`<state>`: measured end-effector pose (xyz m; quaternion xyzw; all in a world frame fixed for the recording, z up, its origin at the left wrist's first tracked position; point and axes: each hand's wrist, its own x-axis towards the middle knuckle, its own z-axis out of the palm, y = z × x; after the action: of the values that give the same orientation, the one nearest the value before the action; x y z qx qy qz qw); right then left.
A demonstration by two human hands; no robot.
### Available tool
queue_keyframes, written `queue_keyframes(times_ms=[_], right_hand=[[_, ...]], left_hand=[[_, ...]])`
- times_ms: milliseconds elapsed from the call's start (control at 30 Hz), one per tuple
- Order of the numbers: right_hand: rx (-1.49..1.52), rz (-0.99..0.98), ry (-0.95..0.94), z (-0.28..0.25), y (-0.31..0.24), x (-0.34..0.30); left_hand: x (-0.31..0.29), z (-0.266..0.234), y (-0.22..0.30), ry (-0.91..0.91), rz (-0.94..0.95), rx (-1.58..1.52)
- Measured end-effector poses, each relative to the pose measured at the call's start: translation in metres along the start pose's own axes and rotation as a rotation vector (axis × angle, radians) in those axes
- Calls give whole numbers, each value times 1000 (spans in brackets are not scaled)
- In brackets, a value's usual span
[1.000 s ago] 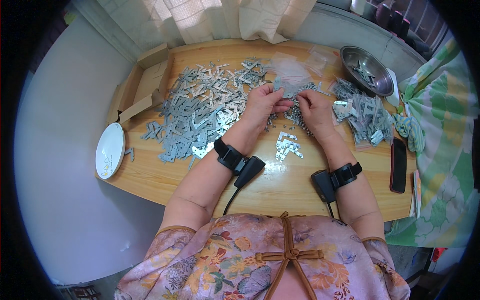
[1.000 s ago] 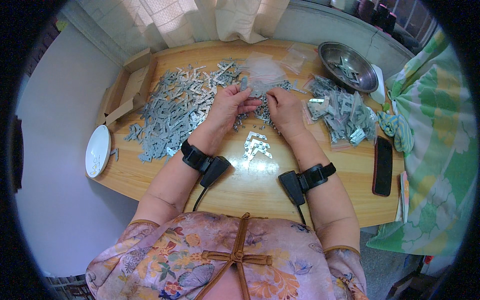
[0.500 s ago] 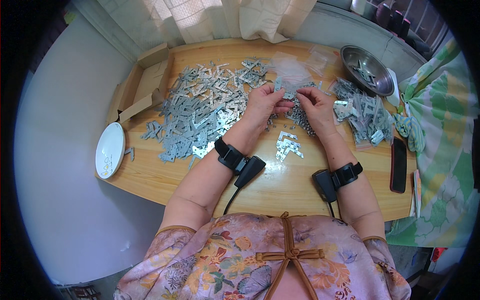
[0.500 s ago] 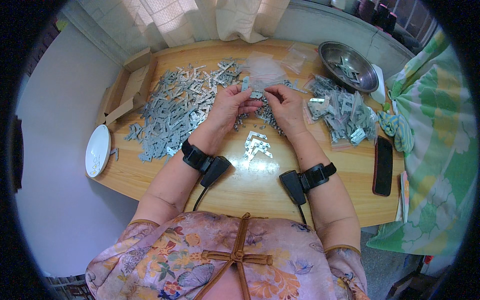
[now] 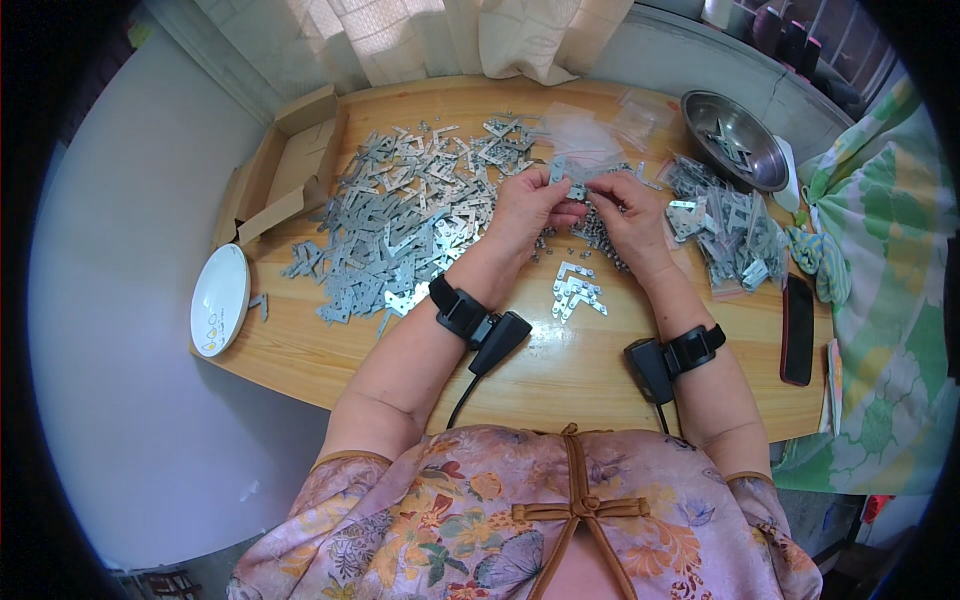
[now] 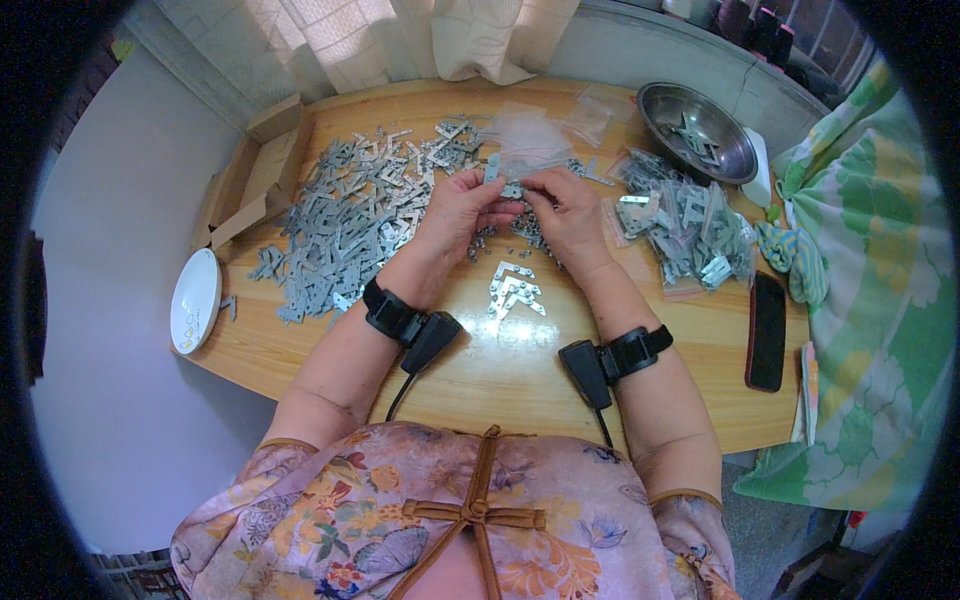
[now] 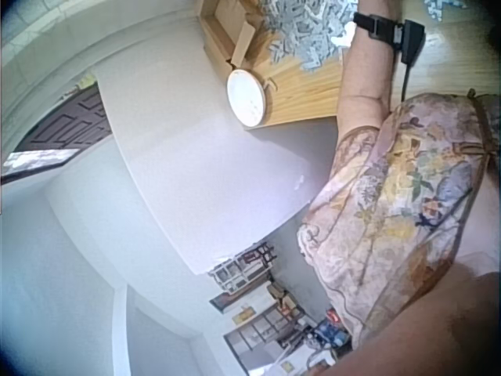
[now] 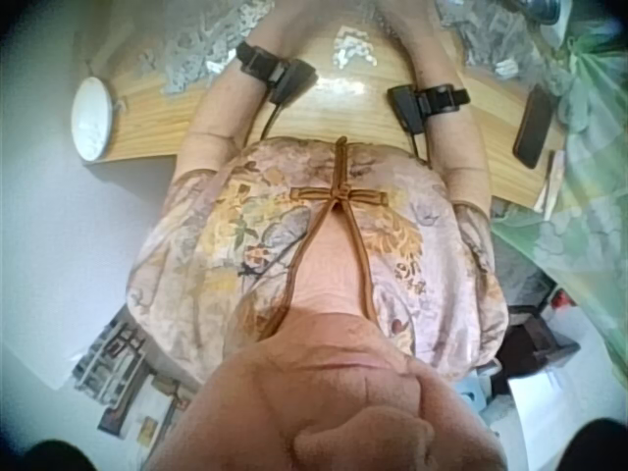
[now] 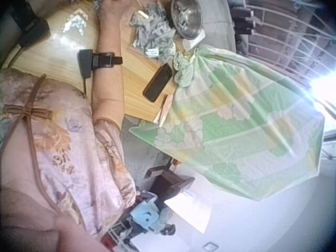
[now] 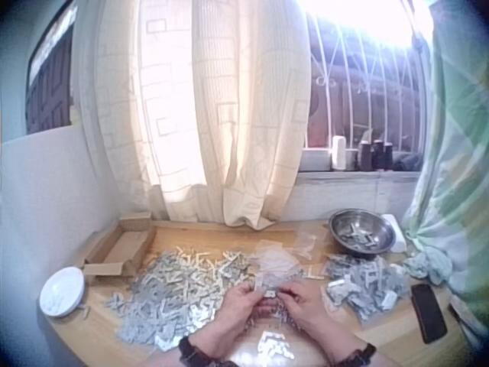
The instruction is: Sort small metal brackets and screws from a pile on a table.
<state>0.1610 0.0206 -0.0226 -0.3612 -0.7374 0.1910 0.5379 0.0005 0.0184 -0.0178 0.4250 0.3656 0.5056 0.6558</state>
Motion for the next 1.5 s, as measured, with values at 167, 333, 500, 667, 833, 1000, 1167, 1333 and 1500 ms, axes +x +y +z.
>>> queue_keyframes(times_ms=[167,333,500,667,833,1000,1167,1333,1500], right_hand=[[-42,-7,-32,-3,0,0],[-85,19,-81,-4,-8,1],[-186,-132,-57,-2,-6,0],[-303,-248,-41,-4,-6,2],[-377,-329,-39,-4,-9,2],[-420,-371,-26,-5,-12,3],[-272,-263,11,-3,-11,1],[-189,-154,2,-2,-10,0],[-317,-275,20,-3,-11,1]], left_hand=[[1,0,-1,13,-7,3],[1,0,-1,13,-3,6],[2,-1,-1,-16,-4,95],[1,1,-1,-35,11,98],[1,2,-1,-30,16,124],[-1,4,2,-38,16,129],[-2,4,2,-39,19,121],[-1,3,1,-40,5,109],[-2,3,1,-53,-10,65]])
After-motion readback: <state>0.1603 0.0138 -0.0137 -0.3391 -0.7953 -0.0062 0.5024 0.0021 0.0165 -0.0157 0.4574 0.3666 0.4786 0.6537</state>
